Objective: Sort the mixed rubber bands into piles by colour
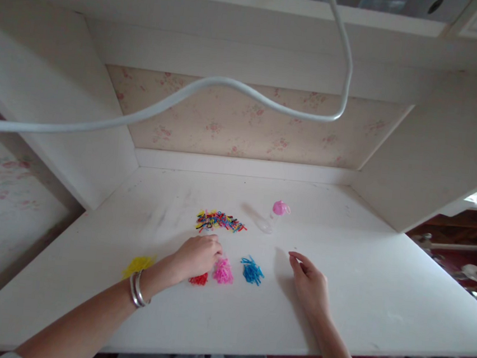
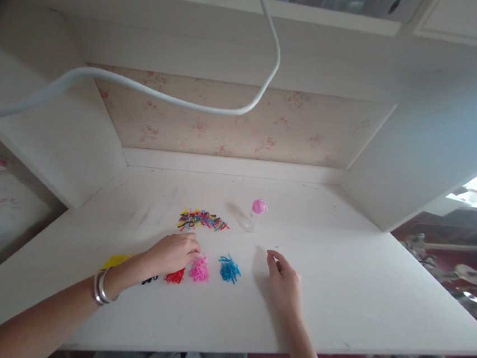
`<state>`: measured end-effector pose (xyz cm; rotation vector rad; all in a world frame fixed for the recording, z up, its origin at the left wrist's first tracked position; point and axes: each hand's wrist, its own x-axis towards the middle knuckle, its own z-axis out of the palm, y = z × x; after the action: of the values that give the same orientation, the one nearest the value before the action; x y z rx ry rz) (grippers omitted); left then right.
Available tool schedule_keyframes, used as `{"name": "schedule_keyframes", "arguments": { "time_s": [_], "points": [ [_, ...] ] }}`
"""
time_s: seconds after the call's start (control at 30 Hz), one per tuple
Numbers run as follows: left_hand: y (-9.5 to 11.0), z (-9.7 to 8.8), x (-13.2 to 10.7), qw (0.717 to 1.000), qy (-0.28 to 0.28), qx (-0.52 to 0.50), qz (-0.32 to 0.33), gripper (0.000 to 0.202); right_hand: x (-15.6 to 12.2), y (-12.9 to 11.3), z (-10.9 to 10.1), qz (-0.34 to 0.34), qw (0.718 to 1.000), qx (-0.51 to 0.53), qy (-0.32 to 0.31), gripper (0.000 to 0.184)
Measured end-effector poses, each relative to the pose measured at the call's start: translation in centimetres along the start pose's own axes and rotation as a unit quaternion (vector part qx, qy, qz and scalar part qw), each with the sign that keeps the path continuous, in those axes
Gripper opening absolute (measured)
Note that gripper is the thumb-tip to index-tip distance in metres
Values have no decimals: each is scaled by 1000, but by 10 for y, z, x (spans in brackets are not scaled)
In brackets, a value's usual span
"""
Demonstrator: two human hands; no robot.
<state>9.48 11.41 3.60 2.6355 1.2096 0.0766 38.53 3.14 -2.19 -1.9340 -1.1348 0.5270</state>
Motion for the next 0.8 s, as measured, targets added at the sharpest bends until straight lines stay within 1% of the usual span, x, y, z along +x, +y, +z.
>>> {"name": "schedule_keyframes", "arguments": {
  "time_s": [0.17,0.3,0.43,0.5,0.57,0.73,0.8],
  "points": [
    [0,-2,0,1000,4,-1,-4,29,-1,-1,1,2,1000,10,4,48],
    [0,-4,-1,1000,9,-21,-6,33,0,0,2,3,1000,14,1,48],
    [1,-1,1,999,-26,-18,0,48,0,2,3,1,1000,12,3,49],
    [1,1,2,999,-45,-9,2,51,0,1,2,3,1000,14,0,50],
    [1,2,3,999,-53,-2,3,49,-1,1,2,4,1000,15,-6,50],
    [-4,2,-1,999,-35,-13,-8,35,0,0,1,-2,1000,7,-5,49],
    [-9,-1,-3,999,-40,-16,-12,31,0,1,1,-1,1000,1,-14,49]
  ]
}}
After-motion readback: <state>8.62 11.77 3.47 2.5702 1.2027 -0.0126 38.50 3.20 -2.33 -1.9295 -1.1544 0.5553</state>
